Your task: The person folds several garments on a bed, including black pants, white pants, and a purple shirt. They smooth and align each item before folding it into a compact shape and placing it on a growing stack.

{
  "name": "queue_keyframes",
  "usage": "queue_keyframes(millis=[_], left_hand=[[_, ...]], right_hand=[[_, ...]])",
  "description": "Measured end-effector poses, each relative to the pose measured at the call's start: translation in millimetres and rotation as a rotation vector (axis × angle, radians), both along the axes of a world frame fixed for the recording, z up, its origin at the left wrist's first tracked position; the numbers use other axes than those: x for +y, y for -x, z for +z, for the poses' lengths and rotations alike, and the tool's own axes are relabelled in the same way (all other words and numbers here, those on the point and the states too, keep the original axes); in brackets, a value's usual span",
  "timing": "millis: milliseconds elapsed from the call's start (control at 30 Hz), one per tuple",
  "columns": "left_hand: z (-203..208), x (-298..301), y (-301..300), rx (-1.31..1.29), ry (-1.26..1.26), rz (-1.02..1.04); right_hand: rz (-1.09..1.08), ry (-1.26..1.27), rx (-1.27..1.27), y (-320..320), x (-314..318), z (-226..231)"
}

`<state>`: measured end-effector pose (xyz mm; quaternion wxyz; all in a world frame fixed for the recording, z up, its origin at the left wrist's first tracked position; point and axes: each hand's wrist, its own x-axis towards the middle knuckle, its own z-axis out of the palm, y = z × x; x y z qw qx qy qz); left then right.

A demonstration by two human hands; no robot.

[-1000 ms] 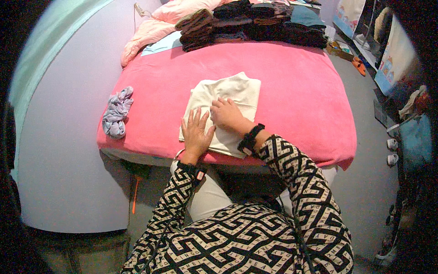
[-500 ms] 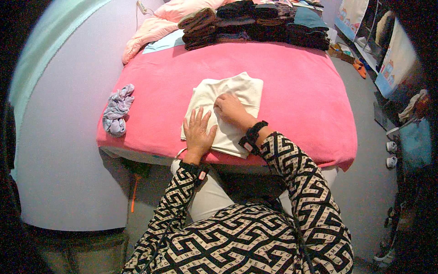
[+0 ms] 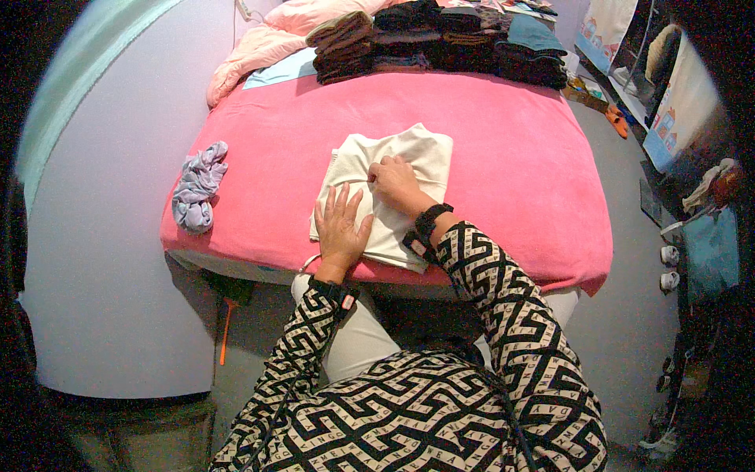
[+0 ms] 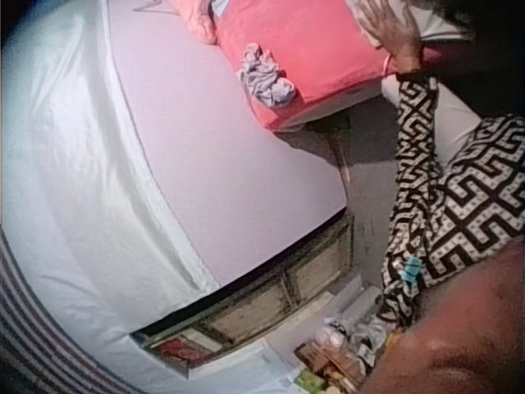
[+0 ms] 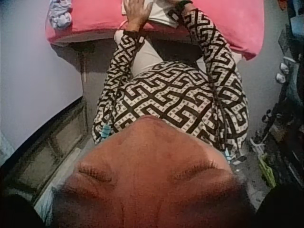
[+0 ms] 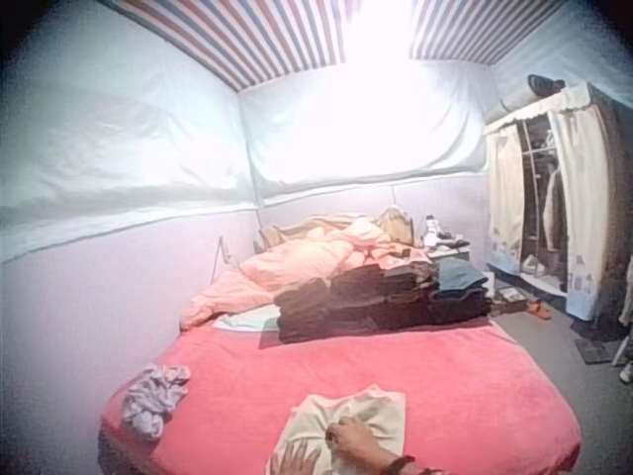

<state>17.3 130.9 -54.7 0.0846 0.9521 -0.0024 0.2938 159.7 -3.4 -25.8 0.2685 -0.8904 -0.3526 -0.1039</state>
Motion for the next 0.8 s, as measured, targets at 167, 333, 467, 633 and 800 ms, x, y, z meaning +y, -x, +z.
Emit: queue_keyframes(millis=[167, 333, 467, 633, 800], left_hand=[[1, 0, 0, -0.007, 0.017, -0.011], [2, -1, 0, -0.022, 0.004, -0.007], [3, -1, 1, -0.017, 0.009, -0.009], [3, -1, 1, -0.029, 0.007, -0.007], [4, -2, 1, -0.024, 0.004, -0.002]], right_hand=[[-0.006, -0.086, 0.048, -3, 0, -3], [0.009, -0.177, 0.107, -1, -1, -5], [0.022, -0.138, 0.063, -3, -3, -6], [-0.032, -0.437, 0.206, -6, -1, -12], [-0.015, -0.452, 0.135, -4, -1, -14]])
